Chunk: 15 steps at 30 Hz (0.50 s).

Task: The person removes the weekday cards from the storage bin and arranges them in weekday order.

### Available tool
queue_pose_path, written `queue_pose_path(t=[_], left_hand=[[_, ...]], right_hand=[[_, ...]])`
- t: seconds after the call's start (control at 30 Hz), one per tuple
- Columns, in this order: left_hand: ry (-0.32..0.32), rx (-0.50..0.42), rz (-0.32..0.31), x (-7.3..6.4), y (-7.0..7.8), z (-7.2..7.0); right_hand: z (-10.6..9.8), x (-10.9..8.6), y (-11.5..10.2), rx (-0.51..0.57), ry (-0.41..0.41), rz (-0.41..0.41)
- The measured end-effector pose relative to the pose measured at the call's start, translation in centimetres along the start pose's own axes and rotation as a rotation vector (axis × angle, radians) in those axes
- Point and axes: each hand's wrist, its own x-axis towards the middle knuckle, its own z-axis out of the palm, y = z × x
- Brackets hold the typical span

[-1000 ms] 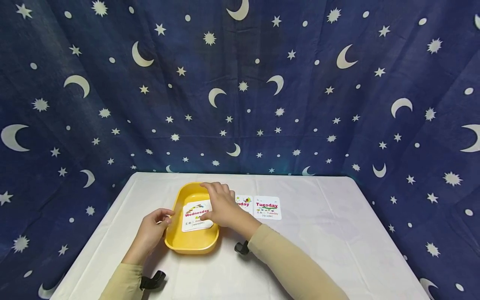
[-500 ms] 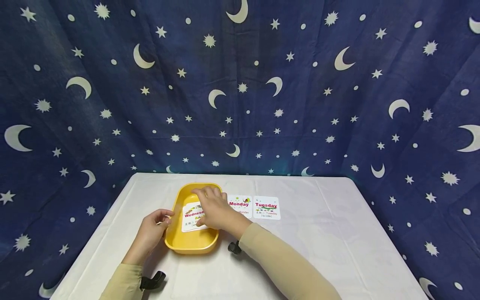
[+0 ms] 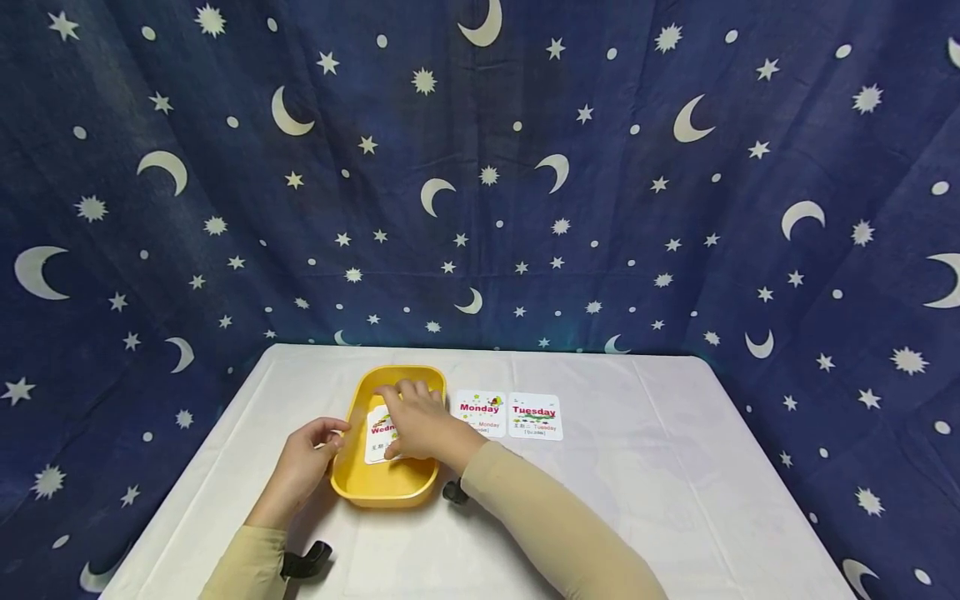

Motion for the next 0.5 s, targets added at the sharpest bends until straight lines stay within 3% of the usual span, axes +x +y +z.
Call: queue_pose_path(t=[0.5], left_hand=[[-0.011, -0.009, 0.008, -0.1, 0.3, 0.1]], right_hand=[[1.0, 1.4, -0.3, -0.096, -0.057, 0.020]])
